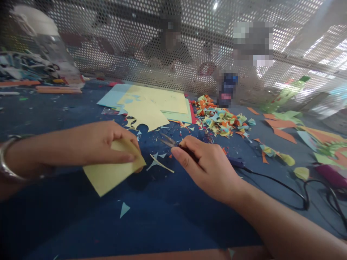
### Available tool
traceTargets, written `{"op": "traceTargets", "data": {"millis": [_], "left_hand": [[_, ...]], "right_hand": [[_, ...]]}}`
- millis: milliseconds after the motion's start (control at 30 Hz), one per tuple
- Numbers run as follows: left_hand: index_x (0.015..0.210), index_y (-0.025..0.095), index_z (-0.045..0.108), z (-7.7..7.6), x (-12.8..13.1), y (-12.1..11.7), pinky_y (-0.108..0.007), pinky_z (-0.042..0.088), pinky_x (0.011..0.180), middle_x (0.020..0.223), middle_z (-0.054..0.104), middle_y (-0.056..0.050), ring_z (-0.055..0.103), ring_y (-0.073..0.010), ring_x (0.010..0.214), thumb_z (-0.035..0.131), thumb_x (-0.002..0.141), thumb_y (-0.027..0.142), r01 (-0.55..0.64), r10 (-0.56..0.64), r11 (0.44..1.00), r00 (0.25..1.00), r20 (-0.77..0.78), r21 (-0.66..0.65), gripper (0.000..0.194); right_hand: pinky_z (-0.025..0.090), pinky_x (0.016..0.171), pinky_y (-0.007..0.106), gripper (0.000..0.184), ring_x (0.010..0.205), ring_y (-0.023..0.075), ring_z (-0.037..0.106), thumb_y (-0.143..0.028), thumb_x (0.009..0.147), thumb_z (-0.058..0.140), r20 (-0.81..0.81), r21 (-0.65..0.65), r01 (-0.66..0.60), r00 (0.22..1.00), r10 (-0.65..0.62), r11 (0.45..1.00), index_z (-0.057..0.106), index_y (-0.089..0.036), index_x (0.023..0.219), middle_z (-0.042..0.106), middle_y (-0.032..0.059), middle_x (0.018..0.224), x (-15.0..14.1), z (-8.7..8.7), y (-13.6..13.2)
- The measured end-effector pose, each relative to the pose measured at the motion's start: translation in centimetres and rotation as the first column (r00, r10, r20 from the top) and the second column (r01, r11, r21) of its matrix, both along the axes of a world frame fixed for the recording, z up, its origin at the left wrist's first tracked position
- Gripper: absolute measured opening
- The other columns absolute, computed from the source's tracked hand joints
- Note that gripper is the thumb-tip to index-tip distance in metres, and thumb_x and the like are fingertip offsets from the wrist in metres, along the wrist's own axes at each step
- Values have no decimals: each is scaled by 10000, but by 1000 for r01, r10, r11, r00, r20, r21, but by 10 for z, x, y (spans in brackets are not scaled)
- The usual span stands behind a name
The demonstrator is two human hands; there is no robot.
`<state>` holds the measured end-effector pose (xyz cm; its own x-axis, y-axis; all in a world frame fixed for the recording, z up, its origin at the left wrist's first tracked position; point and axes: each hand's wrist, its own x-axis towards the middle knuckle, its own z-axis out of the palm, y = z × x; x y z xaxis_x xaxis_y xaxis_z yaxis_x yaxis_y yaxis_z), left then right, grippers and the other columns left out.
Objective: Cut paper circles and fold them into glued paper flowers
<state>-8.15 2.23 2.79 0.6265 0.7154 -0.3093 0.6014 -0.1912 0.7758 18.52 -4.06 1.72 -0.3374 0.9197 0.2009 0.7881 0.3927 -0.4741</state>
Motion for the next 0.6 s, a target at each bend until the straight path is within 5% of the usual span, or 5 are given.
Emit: {"op": "traceTargets", "data": {"millis": [67, 167, 233, 300, 600], "left_hand": [[986, 226, 770, 3, -6, 8, -259, 409, 565, 815, 723, -34, 630, -185, 648, 661, 817, 312, 49, 1, 952, 986, -164, 301, 219], [1113, 204, 725, -3, -3, 5, -396, 440, 883, 1062, 683, -88, 596, -291, 1016, 639, 831, 283, 128, 36, 715, 975, -218, 688, 306], [1064, 210, 743, -11, 6, -4, -457, 398, 946, 1061, 654, -95, 534, -307, 1058, 615, 867, 274, 171, 43, 548, 972, -232, 819, 243], [963, 228, 760, -19, 16, -15, -448, 397, 913, 1078, 642, -85, 502, -299, 1041, 582, 895, 222, 195, 20, 479, 972, -233, 856, 191], [893, 165, 721, -31, 33, -10, -410, 410, 862, 935, 641, -80, 514, -243, 909, 518, 948, 184, 260, -130, 606, 965, -228, 752, 211]], "right_hand": [[336, 576, 276, 414, 594, 123, 450, -505, 1015, 415, 27, 3, 48, 998, -48, 999, 496, -212, 734, 492, -23, 655, 2, -1, 2], [327, 582, 281, 412, 589, 122, 441, -515, 1011, 419, 47, 2, 92, 995, -92, 996, 506, -213, 744, 483, -28, 650, 4, -2, 4], [318, 571, 280, 412, 574, 118, 431, -521, 1004, 430, 42, 14, 108, 993, -108, 994, 513, -213, 744, 479, -34, 634, 4, -2, 5], [314, 560, 278, 415, 559, 115, 428, -532, 993, 444, 29, 23, 117, 993, -118, 993, 520, -212, 740, 490, -38, 617, 3, -2, 5], [272, 528, 287, 426, 517, 128, 443, -568, 968, 443, 123, -37, 176, 978, -170, 984, 509, -222, 728, 521, -36, 567, 6, -7, 11]]}}
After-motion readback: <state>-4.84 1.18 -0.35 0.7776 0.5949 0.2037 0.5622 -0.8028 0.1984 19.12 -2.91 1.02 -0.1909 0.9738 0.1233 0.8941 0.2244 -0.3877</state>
